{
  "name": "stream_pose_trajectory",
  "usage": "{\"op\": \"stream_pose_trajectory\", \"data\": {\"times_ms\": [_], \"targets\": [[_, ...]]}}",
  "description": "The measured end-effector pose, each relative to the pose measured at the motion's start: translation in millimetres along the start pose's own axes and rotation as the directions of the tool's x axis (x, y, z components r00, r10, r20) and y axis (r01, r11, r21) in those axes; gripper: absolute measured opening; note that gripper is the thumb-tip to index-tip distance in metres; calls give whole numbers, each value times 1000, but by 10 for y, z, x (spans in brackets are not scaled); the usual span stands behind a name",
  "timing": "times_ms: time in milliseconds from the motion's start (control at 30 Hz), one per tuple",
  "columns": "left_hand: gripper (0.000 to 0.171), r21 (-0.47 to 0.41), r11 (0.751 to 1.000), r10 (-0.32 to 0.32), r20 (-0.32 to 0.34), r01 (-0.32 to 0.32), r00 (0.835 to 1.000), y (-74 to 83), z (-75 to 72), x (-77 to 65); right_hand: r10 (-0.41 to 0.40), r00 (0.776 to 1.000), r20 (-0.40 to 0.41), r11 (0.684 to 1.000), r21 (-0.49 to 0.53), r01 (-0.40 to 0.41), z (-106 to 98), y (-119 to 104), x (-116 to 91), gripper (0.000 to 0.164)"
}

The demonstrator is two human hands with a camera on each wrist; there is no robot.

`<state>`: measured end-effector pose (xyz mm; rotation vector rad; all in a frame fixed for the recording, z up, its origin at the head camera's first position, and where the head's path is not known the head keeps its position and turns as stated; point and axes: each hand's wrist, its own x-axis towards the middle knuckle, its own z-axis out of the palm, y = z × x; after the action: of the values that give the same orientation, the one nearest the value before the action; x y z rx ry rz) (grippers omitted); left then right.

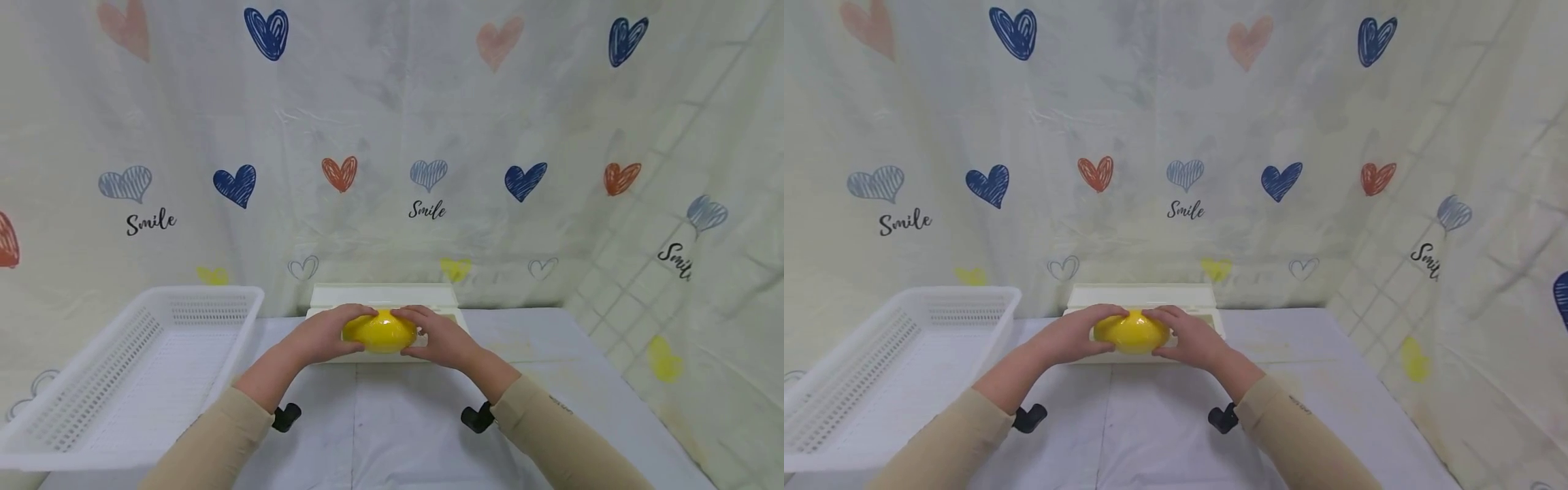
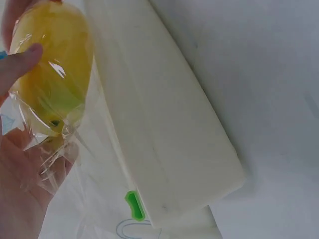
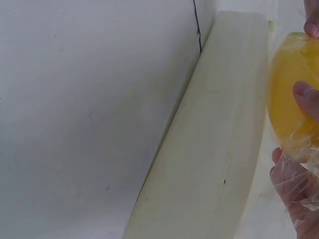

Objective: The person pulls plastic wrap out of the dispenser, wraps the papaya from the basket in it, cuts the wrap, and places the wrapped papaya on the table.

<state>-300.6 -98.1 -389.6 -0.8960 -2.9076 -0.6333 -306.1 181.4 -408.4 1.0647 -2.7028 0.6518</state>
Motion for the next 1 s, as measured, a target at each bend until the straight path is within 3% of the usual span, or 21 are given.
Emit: {"op": "stream_pose_trajectory", "data": {"times_ms": [233, 533, 800, 1000], "targets": [[75, 46, 997, -66, -3, 66, 998, -16, -24, -10, 65, 998, 17, 997, 51, -66, -63, -2, 62, 75], [72, 167, 986, -21, -43, 28, 999, -34, 27, 7, 185, 977, 108, 964, 171, -201, -127, 19, 140, 76], [66, 113, 994, 16, -62, -9, 998, -76, -4, 34, 232, 961, 152, 921, 284, -267, -163, 19, 173, 82], [66, 41, 999, -14, -27, 15, 1000, -93, -79, 65, 242, 958, 155, 900, 332, -281, -198, 23, 196, 71]]}}
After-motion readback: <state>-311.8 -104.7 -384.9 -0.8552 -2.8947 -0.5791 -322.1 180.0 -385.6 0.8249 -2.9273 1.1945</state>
